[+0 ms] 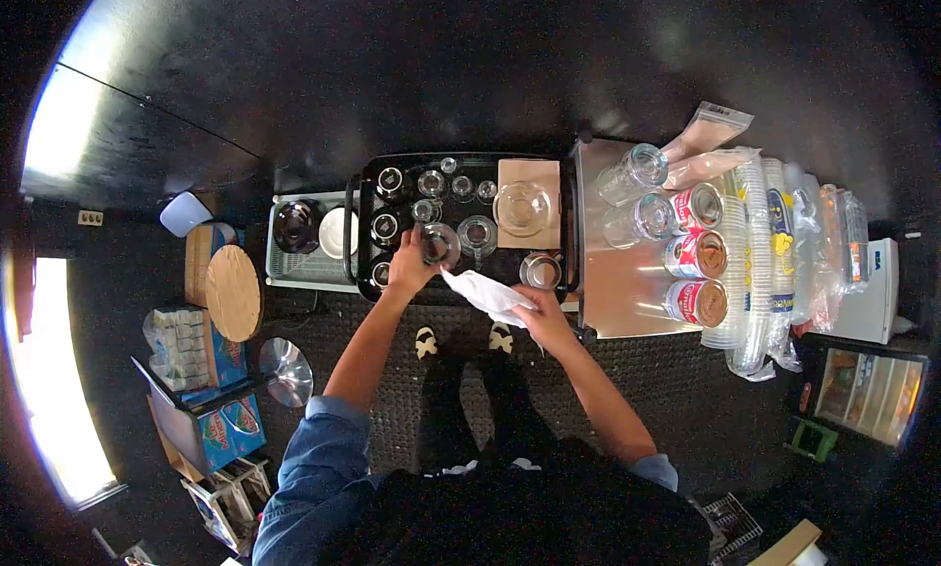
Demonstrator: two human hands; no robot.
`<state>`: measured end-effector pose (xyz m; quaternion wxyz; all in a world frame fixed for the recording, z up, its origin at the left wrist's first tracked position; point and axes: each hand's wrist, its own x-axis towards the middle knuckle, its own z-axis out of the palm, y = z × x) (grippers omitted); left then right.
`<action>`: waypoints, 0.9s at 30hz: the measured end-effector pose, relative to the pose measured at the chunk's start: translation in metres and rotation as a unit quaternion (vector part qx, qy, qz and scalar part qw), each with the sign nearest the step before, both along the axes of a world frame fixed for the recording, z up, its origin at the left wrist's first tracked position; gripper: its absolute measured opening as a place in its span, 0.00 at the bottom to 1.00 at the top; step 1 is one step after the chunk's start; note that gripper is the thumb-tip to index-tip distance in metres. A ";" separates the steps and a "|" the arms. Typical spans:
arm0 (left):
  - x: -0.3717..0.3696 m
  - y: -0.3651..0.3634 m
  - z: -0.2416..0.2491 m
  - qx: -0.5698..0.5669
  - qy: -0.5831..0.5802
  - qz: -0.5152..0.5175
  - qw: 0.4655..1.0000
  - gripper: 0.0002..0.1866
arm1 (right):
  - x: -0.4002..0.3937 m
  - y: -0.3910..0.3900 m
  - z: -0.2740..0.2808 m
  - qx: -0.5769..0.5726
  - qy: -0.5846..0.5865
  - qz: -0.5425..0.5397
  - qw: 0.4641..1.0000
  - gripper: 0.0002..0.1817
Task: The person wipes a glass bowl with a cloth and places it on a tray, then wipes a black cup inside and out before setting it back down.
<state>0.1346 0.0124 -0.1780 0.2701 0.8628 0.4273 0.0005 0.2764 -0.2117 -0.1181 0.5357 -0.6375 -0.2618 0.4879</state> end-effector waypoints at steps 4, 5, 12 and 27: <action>0.014 0.001 0.007 0.016 0.041 0.033 0.998 0.40 | 0.001 -0.019 0.007 0.000 -0.002 -0.019 1.000 0.11; 0.014 0.002 0.006 0.018 0.041 0.031 0.999 0.40 | 0.000 -0.021 0.015 -0.020 0.019 -0.037 0.999 0.11; 0.009 0.006 0.004 0.112 0.045 0.028 0.992 0.28 | 0.003 -0.037 0.013 -0.002 0.080 -0.102 0.992 0.12; -0.018 0.014 -0.006 -0.205 -0.352 0.123 0.905 0.09 | 0.002 -0.039 0.030 0.045 0.319 -0.250 0.913 0.18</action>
